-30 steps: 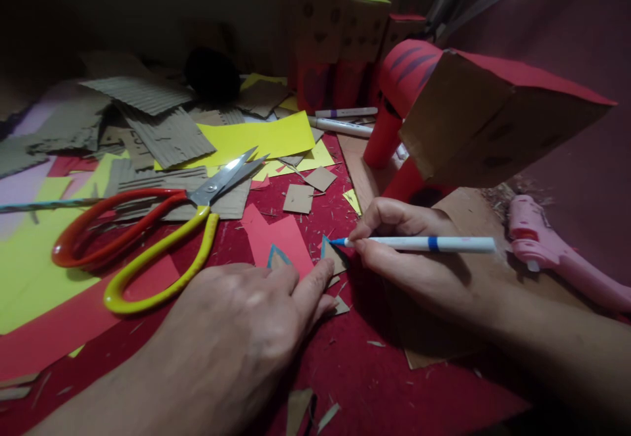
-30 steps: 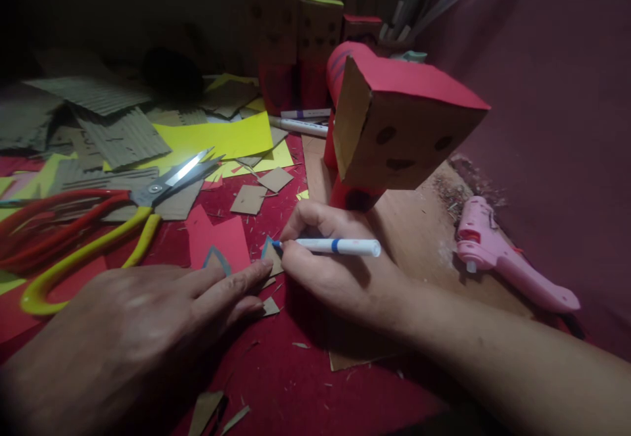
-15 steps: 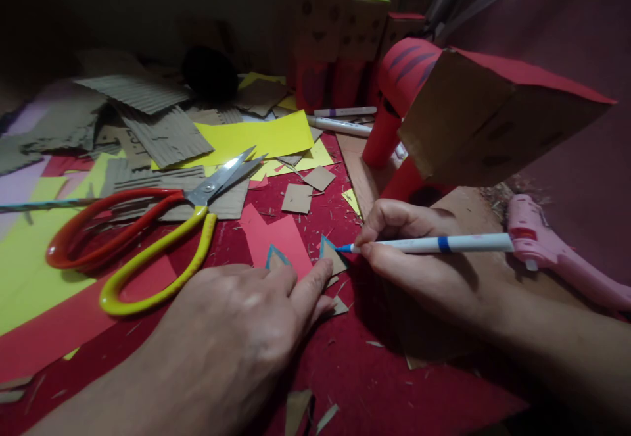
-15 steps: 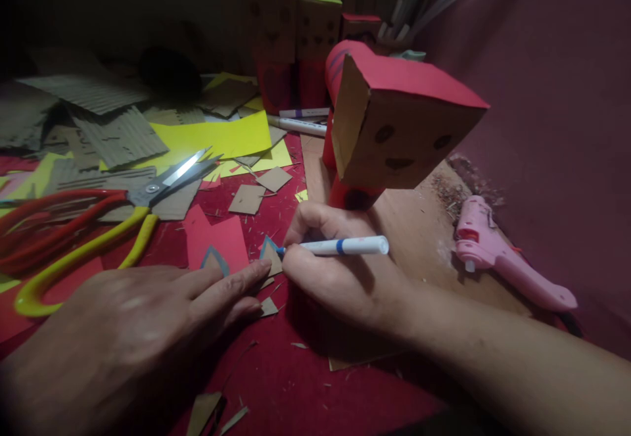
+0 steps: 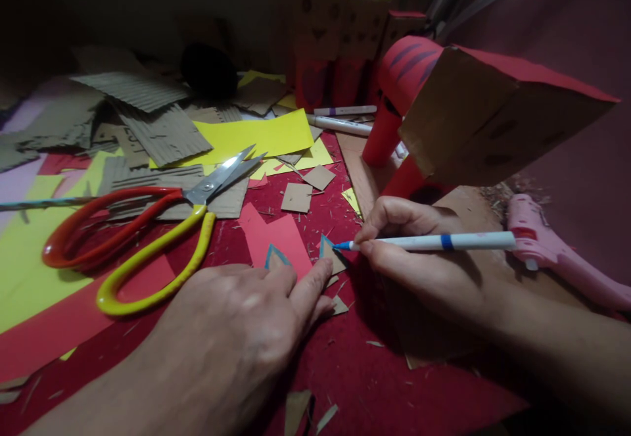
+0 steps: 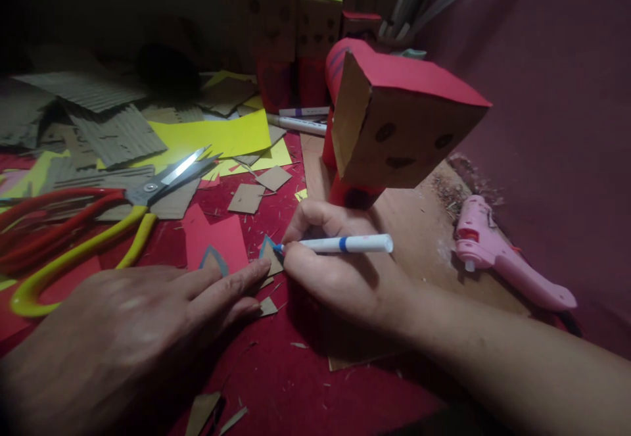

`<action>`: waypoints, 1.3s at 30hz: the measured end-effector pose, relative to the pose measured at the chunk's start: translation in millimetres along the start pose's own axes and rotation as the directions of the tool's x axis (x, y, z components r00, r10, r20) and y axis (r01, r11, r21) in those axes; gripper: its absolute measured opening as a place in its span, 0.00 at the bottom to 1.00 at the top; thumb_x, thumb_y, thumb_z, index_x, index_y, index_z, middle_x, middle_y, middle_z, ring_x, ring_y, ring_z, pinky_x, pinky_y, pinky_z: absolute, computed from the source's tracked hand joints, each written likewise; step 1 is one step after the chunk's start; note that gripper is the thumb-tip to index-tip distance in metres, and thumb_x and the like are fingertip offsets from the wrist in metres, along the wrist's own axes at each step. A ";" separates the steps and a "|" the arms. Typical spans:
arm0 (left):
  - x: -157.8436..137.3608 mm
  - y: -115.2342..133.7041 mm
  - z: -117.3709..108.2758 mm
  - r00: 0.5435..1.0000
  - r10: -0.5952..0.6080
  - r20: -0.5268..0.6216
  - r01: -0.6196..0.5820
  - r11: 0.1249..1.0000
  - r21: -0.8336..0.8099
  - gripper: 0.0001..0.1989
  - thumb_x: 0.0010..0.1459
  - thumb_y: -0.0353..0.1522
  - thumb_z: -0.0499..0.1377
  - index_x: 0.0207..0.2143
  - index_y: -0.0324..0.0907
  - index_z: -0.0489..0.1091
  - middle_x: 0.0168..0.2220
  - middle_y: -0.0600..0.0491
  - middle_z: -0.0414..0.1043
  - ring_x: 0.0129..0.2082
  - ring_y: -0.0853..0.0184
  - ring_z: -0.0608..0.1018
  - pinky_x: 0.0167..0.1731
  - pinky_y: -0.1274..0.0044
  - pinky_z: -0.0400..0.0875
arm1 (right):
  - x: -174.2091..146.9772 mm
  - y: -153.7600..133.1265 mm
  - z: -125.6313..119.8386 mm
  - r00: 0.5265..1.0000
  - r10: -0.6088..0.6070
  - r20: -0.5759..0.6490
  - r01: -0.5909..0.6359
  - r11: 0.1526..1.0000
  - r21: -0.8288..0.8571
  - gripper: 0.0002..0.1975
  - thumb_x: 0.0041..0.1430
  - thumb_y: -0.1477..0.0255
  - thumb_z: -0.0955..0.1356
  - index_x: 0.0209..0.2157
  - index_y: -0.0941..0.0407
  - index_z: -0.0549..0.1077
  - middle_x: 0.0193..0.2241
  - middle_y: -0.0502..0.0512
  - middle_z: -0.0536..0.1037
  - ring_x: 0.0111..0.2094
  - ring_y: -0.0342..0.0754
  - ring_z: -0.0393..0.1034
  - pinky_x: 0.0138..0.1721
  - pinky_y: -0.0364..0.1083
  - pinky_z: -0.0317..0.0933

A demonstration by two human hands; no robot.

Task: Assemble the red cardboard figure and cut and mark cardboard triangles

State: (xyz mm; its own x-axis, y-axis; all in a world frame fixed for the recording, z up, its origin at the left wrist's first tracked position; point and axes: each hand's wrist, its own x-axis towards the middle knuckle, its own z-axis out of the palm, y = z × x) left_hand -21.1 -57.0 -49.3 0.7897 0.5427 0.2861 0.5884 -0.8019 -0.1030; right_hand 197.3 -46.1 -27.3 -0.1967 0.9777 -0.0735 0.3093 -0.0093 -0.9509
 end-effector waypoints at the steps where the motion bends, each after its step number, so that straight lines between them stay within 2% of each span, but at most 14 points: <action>1: -0.6 0.0 0.7 1.000 0.000 0.002 0.000 1.000 -0.001 0.22 0.70 0.30 0.42 0.58 0.35 0.67 0.21 0.56 0.67 0.16 0.65 0.68 0.16 0.70 0.51 | 0.6 0.1 0.2 1.000 -0.012 0.006 0.012 1.000 -0.010 0.08 0.53 0.82 0.66 0.26 0.54 0.70 0.20 0.45 0.70 0.19 0.41 0.60 0.18 0.40 0.51; 8: 0.5 -0.1 -0.9 1.000 0.011 0.002 -0.011 1.000 0.014 0.21 0.71 0.32 0.44 0.59 0.36 0.68 0.20 0.57 0.66 0.16 0.66 0.67 0.18 0.71 0.48 | 1.5 -3.5 -0.4 1.000 -0.019 0.011 0.020 0.993 -0.120 0.09 0.50 0.82 0.68 0.25 0.53 0.69 0.20 0.48 0.69 0.20 0.42 0.59 0.17 0.42 0.49; 12: 0.6 -0.1 -1.8 1.000 0.007 0.001 -0.007 1.000 0.022 0.21 0.72 0.31 0.43 0.58 0.35 0.68 0.20 0.57 0.66 0.15 0.65 0.67 0.18 0.70 0.47 | 0.6 -3.7 -0.5 1.000 -0.022 0.009 0.023 0.996 -0.091 0.09 0.49 0.83 0.67 0.24 0.54 0.68 0.19 0.46 0.68 0.19 0.41 0.57 0.17 0.41 0.49; 16: -4.3 0.3 2.5 1.000 0.005 0.026 -0.006 0.999 0.044 0.21 0.71 0.31 0.45 0.62 0.37 0.64 0.22 0.57 0.66 0.17 0.65 0.67 0.20 0.70 0.47 | 1.2 -5.0 -0.6 0.999 -0.049 0.019 0.050 0.997 -0.060 0.09 0.50 0.84 0.66 0.24 0.55 0.67 0.18 0.42 0.66 0.19 0.38 0.55 0.18 0.38 0.49; 19: -7.3 0.3 6.9 1.000 -0.026 -0.009 0.026 0.999 0.044 0.21 0.71 0.32 0.44 0.62 0.39 0.63 0.22 0.58 0.65 0.17 0.66 0.65 0.20 0.70 0.47 | 0.4 -6.4 -1.7 0.999 -0.042 0.022 0.044 0.997 -0.061 0.10 0.49 0.84 0.65 0.23 0.55 0.67 0.17 0.42 0.66 0.19 0.38 0.56 0.18 0.38 0.49; 24: -6.9 -0.3 8.8 1.000 -0.017 -0.016 0.017 0.999 0.032 0.21 0.70 0.31 0.45 0.62 0.38 0.63 0.21 0.57 0.65 0.17 0.65 0.65 0.19 0.70 0.49 | -2.1 -2.5 -4.5 0.999 0.048 -0.004 -0.048 0.999 -0.004 0.09 0.51 0.82 0.67 0.24 0.54 0.68 0.17 0.44 0.68 0.18 0.41 0.60 0.18 0.41 0.52; 27: -8.2 -0.3 8.3 0.999 -0.008 -0.050 0.008 1.000 0.003 0.22 0.68 0.31 0.47 0.62 0.37 0.62 0.21 0.57 0.66 0.17 0.65 0.65 0.18 0.69 0.51 | -2.2 0.6 -4.6 0.996 0.083 -0.018 -0.082 0.996 0.037 0.08 0.53 0.80 0.67 0.24 0.53 0.69 0.16 0.44 0.67 0.16 0.41 0.58 0.17 0.42 0.53; 32: -11.3 0.7 7.5 1.000 -0.008 -0.030 0.009 1.000 0.012 0.23 0.67 0.32 0.48 0.63 0.37 0.61 0.22 0.58 0.66 0.17 0.65 0.66 0.19 0.69 0.50 | -1.1 -2.4 -1.5 0.998 0.062 -0.025 -0.062 0.998 0.030 0.09 0.50 0.82 0.67 0.24 0.54 0.69 0.15 0.44 0.67 0.16 0.39 0.56 0.15 0.40 0.49; 39: -9.9 0.6 7.9 1.000 -0.011 -0.011 0.011 1.000 -0.004 0.24 0.66 0.30 0.49 0.63 0.36 0.60 0.22 0.58 0.65 0.18 0.65 0.65 0.20 0.69 0.47 | 0.2 -6.6 0.0 0.999 0.044 -0.001 -0.044 0.999 -0.018 0.09 0.49 0.83 0.67 0.24 0.54 0.69 0.17 0.44 0.69 0.17 0.39 0.59 0.15 0.39 0.48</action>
State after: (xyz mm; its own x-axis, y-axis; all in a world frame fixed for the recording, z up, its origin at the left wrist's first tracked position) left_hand -27.2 -60.9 -59.7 0.7811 0.5491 0.2973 0.5966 -0.7968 -0.0959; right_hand 195.2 -45.8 -21.0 -0.1817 0.9766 -0.1151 0.3341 -0.0487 -0.9413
